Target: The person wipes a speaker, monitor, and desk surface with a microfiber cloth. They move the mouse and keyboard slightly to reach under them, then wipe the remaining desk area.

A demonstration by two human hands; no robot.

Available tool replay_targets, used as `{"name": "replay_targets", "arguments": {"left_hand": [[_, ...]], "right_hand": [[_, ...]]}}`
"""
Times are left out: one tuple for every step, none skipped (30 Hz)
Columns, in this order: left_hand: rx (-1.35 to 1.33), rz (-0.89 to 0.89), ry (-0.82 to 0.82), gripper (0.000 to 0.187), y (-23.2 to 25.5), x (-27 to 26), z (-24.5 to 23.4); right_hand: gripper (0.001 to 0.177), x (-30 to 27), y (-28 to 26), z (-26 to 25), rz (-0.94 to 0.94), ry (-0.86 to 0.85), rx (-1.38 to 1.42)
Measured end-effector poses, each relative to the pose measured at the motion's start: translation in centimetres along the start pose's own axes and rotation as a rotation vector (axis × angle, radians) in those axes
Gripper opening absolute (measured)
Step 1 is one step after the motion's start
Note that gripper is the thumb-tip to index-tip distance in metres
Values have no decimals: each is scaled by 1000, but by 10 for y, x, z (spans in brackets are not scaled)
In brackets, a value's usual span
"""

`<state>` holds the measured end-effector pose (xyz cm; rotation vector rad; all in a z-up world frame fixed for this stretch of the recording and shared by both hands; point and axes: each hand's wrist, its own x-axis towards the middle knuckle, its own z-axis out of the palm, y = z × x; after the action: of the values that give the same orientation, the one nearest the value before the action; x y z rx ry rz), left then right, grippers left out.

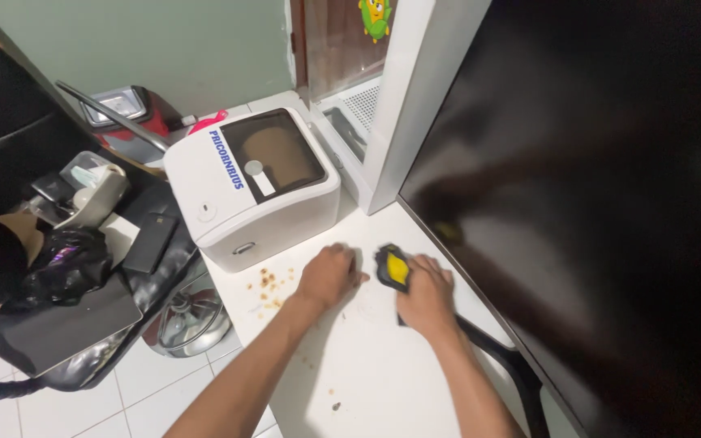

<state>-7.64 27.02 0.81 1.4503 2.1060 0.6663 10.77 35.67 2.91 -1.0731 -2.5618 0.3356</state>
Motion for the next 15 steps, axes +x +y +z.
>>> {"name": "replay_targets", "arguments": {"left_hand": [[3, 0, 4, 40, -3, -10, 6], [7, 60, 102, 41, -7, -20, 11], [9, 121, 200, 42, -10, -30, 17], [11, 120, 206, 42, -9, -41, 16], [29, 80, 234, 46, -9, -54, 16], [47, 40, 263, 50, -10, -67, 16], [51, 35, 265, 50, -8, -78, 13], [21, 66, 286, 45, -5, -88, 10], [-9, 96, 309, 40, -4, -99, 6], [-4, 90, 312, 40, -6, -106, 8], [-18, 120, 304, 41, -5, -115, 13], [-31, 150, 297, 42, -4, -125, 18], [-27, 154, 307, 42, -6, -124, 17], [-16, 229, 345, 47, -8, -124, 16], [-11, 295, 372, 53, -9, -130, 19]], "right_hand": [[29, 7, -20, -5, -4, 3, 3], [30, 14, -40, -9, -78, -55, 70], [32, 21, -59, -14, -154, -115, 135], [32, 25, -54, -9, -159, -113, 136], [33, 28, -51, -4, -136, -144, 190], [36, 30, -48, 2, -112, -176, 244], [36, 31, -40, -1, -116, -178, 249], [39, 31, -32, -4, -13, -31, 188], [43, 33, -25, -7, 89, 114, 128], [43, 37, -27, 0, 85, 112, 134], [48, 36, -25, 4, 120, 150, 28], [54, 35, -24, 8, 154, 188, -79], [54, 43, -30, 16, 147, 198, -76], [54, 51, -36, 24, 95, 216, -125], [53, 51, -41, 33, 48, 220, -176]]}}
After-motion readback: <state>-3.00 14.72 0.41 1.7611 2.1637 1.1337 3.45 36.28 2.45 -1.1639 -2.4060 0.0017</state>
